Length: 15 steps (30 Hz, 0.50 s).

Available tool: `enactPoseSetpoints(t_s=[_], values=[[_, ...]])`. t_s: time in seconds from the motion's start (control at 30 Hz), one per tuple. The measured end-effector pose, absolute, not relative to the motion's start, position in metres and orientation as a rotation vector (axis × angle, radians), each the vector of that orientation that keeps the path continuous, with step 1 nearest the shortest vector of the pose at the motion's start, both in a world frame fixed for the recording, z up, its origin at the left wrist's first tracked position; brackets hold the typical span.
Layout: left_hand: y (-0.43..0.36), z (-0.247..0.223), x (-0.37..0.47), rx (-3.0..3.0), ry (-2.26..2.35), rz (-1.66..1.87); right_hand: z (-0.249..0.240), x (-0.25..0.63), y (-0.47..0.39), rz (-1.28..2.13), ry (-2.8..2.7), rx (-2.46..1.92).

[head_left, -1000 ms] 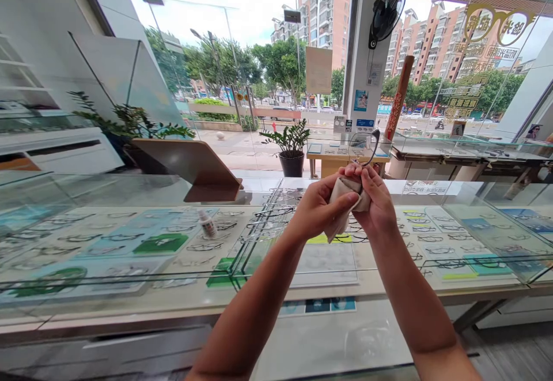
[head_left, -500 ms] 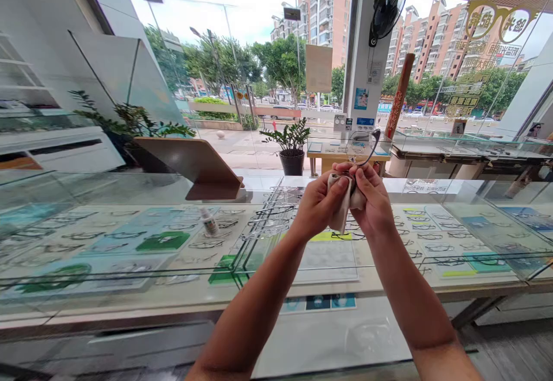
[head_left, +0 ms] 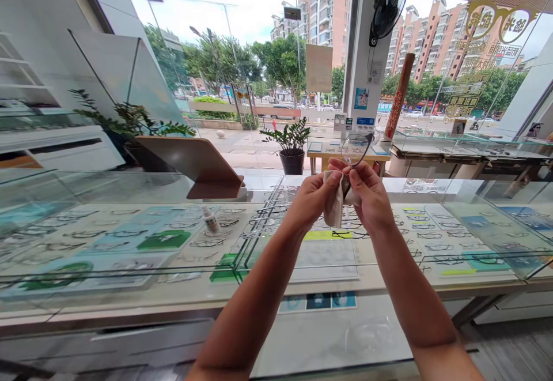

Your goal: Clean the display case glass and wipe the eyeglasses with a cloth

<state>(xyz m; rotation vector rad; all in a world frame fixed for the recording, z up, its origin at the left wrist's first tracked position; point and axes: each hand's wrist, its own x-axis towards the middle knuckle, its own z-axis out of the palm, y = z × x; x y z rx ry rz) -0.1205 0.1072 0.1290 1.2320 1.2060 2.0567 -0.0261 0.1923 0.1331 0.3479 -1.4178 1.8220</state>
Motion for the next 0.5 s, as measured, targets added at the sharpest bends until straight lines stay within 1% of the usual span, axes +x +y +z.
enactPoseSetpoints(t_s=[0.2,0.5], values=[[0.1077,0.1288,-0.1237,1.182,1.153,2.012,0.1308,-0.0299,0.1908,1.764,-1.44,0.339],[0.103,0.1261,-0.129,1.29,1.063,1.873,0.1293,-0.0327,0.1948,1.896,-1.376,0.314]])
